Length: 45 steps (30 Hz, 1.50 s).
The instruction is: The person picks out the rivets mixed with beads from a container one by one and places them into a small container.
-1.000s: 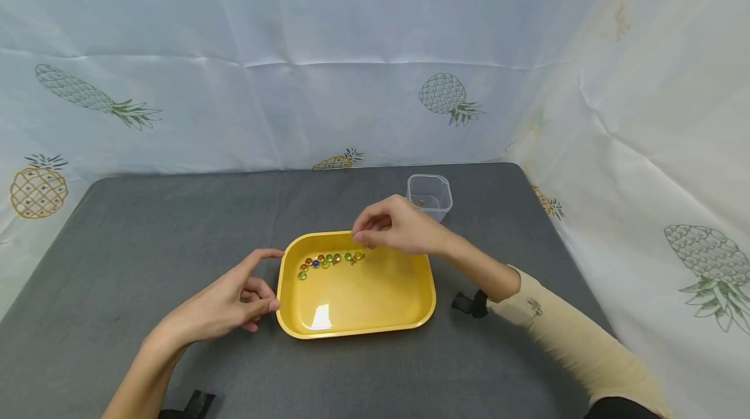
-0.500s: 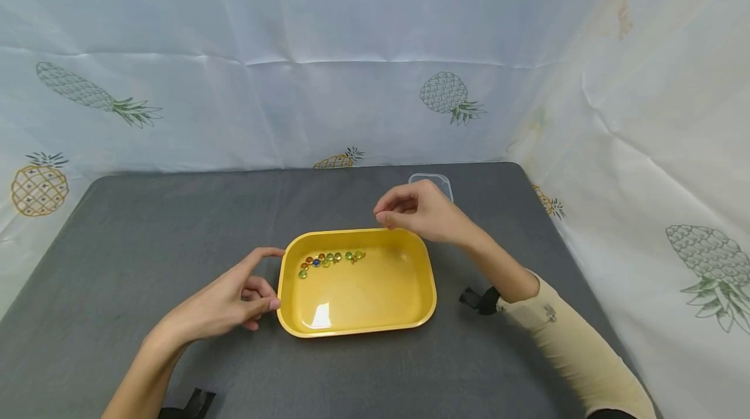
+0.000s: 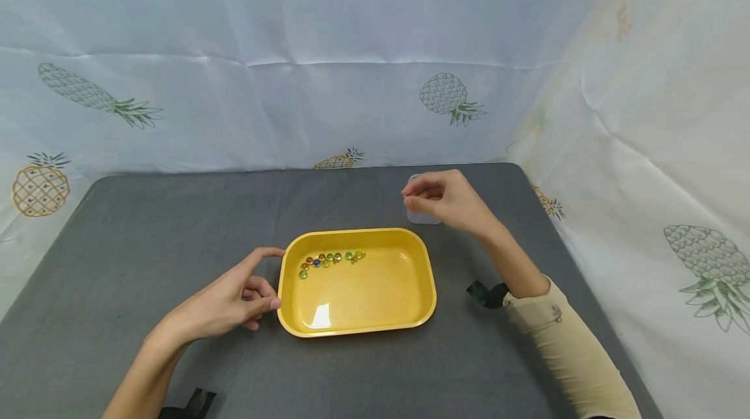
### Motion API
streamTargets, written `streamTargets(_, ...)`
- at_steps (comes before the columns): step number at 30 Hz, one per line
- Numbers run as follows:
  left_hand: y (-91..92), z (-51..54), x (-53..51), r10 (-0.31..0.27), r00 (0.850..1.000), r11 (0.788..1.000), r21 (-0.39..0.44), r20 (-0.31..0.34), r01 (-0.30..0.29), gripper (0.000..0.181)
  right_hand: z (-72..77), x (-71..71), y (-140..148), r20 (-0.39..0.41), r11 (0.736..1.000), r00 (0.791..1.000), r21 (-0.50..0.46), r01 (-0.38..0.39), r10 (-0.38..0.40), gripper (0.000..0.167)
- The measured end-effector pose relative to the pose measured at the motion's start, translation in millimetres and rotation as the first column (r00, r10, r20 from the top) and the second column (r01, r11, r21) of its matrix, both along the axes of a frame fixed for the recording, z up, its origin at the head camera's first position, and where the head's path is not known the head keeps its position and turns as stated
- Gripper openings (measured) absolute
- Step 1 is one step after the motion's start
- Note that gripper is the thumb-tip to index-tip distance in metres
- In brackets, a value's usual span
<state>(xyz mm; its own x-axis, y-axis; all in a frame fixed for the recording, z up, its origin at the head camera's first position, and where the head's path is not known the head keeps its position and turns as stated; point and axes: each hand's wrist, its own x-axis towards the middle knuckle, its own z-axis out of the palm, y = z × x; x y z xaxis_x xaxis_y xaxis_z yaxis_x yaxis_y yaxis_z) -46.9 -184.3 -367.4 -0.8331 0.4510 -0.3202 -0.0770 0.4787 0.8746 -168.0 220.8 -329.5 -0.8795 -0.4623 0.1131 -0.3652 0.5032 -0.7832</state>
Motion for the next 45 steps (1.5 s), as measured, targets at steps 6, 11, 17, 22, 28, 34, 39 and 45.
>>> streamTargets(6, 0.3, 0.7, 0.1, 0.003, 1.0, 1.0, -0.002, 0.002, -0.003, 0.075, -3.6, -5.8, 8.8, -0.003, 0.999, 0.999, 0.029, 0.045, -0.044, 0.016)
streamTargets(11, 0.4, 1.1, 0.3, 0.005, 1.0, 1.0, -0.004, 0.004, -0.005, 0.075, -6.3, -10.1, 16.1, -0.009, 0.998, 0.998, 0.035, 0.059, -0.058, 0.019)
streamTargets(17, 0.6, 1.0, 0.2, 0.003, 1.0, 1.0, -0.004, 0.0, -0.003, 0.075, -12.2, -17.1, 25.4, 0.001, 0.995, 0.995, 0.04, 0.096, -0.096, 0.019)
streamTargets(22, 0.4, 0.9, 0.4, 0.002, 1.0, 1.0, -0.004, -0.003, -0.002, 0.075, -14.6, -21.1, 30.6, 0.022, 0.992, 0.992, 0.045, 0.12, -0.121, 0.019)
streamTargets(28, 0.7, 1.0, 0.7, 0.003, 1.0, 1.0, -0.006, -0.007, -0.003, 0.076, -21.6, -27.4, 37.3, 0.003, 0.987, 0.989, 0.065, 0.146, -0.146, 0.019)
streamTargets(34, 0.6, 0.9, 1.7, 0.0, 1.0, 1.0, 0.0, -0.008, 0.0, 0.076, -28.7, -33.5, 40.5, -0.022, 0.98, 0.985, 0.094, 0.174, -0.173, 0.019)
streamTargets(39, 0.2, 1.1, 1.5, 0.004, 1.0, 1.0, -0.001, -0.002, -0.004, 0.075, -33.1, -37.5, 41.3, -0.035, 0.976, 0.983, 0.114, 0.183, -0.18, 0.018)
streamTargets(45, -0.4, 1.5, 1.1, 0.0, 1.0, 1.0, 0.002, -0.005, 0.0, 0.076, -36.8, -41.2, 41.0, -0.055, 0.97, 0.98, 0.142, 0.199, -0.193, 0.019)
